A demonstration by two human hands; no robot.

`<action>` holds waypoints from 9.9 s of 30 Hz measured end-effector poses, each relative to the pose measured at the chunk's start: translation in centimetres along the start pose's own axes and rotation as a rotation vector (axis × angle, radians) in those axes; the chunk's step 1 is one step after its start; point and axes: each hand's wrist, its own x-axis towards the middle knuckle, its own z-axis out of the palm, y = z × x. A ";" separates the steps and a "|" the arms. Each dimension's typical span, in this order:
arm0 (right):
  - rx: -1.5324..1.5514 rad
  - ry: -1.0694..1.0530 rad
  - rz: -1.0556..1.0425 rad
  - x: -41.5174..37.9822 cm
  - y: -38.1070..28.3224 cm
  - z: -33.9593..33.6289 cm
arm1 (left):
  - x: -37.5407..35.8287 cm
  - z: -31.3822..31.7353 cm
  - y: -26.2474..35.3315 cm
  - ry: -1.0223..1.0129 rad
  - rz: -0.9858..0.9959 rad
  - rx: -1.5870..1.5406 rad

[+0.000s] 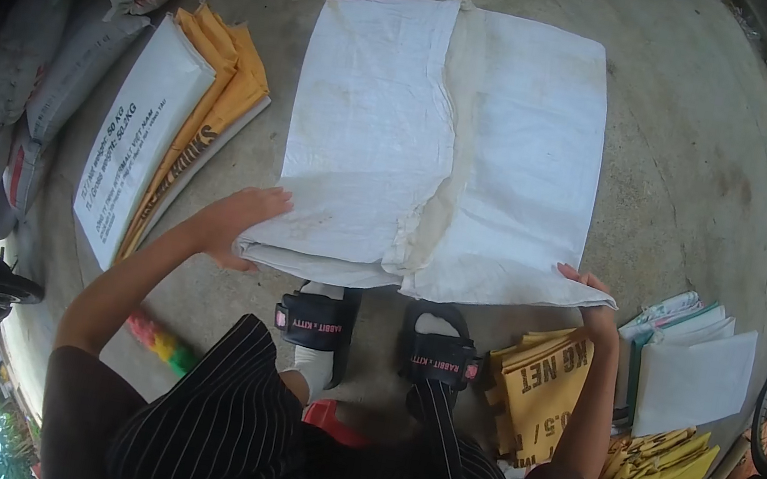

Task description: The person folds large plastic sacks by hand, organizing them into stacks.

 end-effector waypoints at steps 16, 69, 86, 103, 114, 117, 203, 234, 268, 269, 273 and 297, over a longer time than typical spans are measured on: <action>-0.358 0.202 0.003 2.3 -1.6 -3.6 | 5.6 11.3 -6.6 0.277 -0.464 -0.705; -0.833 0.605 0.014 13.7 -5.9 2.4 | 9.4 3.5 -9.2 0.640 -1.087 -0.393; 0.914 0.619 -0.028 12.7 -2.0 4.6 | 8.2 7.4 -7.3 1.514 -0.190 -2.098; -0.114 0.005 -0.036 9.2 -2.3 -1.8 | 1.2 4.7 -6.7 0.572 -0.448 -0.574; -0.995 0.770 -0.640 4.0 -5.8 14.4 | 5.0 12.7 -4.6 0.787 -0.457 0.177; -1.017 0.082 -0.663 3.1 -7.8 19.4 | 4.9 12.3 -4.4 0.730 -0.478 0.258; -1.175 0.180 -0.720 7.8 -8.6 33.6 | -1.8 13.7 4.7 0.829 -0.986 -0.447; 0.725 0.170 -0.082 -3.7 -10.4 21.5 | 1.8 -0.3 9.8 0.609 -0.321 -1.168; 0.531 0.474 0.856 -31.0 4.7 12.9 | 29.8 18.8 37.9 0.128 0.454 0.204; 0.119 0.703 0.688 -31.6 1.8 12.4 | 30.0 19.2 38.3 0.123 0.441 0.179; -0.946 1.019 -0.003 -27.6 1.7 5.5 | 29.3 22.2 40.0 0.221 0.492 0.269; -0.971 1.060 0.122 -21.3 11.6 3.4 | 27.7 20.6 36.5 0.426 -0.255 -0.440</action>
